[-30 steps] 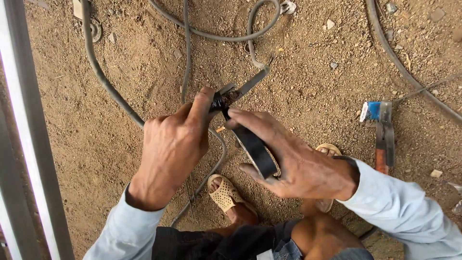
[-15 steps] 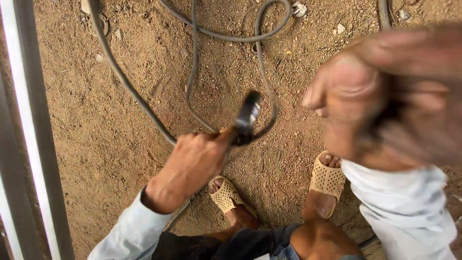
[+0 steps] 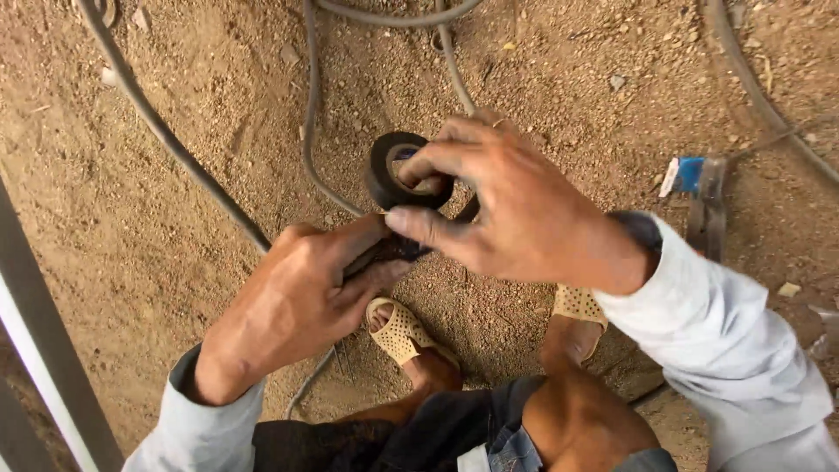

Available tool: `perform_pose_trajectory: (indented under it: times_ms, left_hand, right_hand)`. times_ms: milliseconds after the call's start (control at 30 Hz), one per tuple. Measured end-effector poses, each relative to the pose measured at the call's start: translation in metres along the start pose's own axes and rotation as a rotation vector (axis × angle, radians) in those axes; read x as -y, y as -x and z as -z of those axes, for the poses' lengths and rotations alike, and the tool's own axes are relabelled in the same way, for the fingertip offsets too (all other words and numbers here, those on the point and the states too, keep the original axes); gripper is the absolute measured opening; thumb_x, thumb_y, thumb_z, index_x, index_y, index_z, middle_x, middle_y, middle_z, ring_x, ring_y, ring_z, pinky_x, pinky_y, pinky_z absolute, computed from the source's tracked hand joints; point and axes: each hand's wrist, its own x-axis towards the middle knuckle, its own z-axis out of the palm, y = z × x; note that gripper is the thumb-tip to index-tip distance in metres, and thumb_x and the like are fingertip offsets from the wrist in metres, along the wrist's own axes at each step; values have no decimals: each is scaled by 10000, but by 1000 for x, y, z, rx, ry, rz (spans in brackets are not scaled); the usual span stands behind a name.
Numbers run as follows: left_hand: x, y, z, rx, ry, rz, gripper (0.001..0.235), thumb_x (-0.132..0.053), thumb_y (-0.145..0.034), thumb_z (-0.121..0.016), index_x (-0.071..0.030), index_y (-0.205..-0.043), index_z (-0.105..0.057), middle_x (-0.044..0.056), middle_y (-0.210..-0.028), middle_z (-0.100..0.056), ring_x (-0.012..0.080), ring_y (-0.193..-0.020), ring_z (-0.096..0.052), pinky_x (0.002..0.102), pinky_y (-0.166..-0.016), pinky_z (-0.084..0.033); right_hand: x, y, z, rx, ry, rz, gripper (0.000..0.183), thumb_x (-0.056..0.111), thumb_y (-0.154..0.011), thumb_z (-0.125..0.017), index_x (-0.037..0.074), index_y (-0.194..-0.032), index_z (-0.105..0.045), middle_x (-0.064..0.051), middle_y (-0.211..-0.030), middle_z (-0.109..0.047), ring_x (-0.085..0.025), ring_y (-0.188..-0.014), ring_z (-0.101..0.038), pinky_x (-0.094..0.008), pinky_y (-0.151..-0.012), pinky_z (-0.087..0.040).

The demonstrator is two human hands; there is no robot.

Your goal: The person sits on the ground and uses black electrical tape to wrap and secure a connection between two cables. They hold the cables together with one hand while wrapping the tape with the other, ensuring the joint is covered.

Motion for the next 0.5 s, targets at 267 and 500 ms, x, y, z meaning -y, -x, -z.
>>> perform_pose_trajectory:
  times_ms: [267,500]
  left_hand:
    - [-3,6,1,72,2,74,331,55,-938,-591,-10,-1262,-565,129,-702,-755,93,-347,-680,209,-308,-570]
    - [-3,19,-10,-244,-195,-178,158,-54,-1008,-622,20,-1141,-582,139,-774,-751,169,-342,-606,274,-295,-539]
  right_hand:
    - [-6,-12,4,22,-247,163,327,444,-900,-694,171,-1060,-776,-40,-1118,-608,-195,-1070,-565,-381,-940,-519]
    - [-14,-29,1,-71,-459,210,301,359,-942,-703,90,-1075,-727,-39,-1168,-602,-184,-1077,-643,-383,-946,-622]
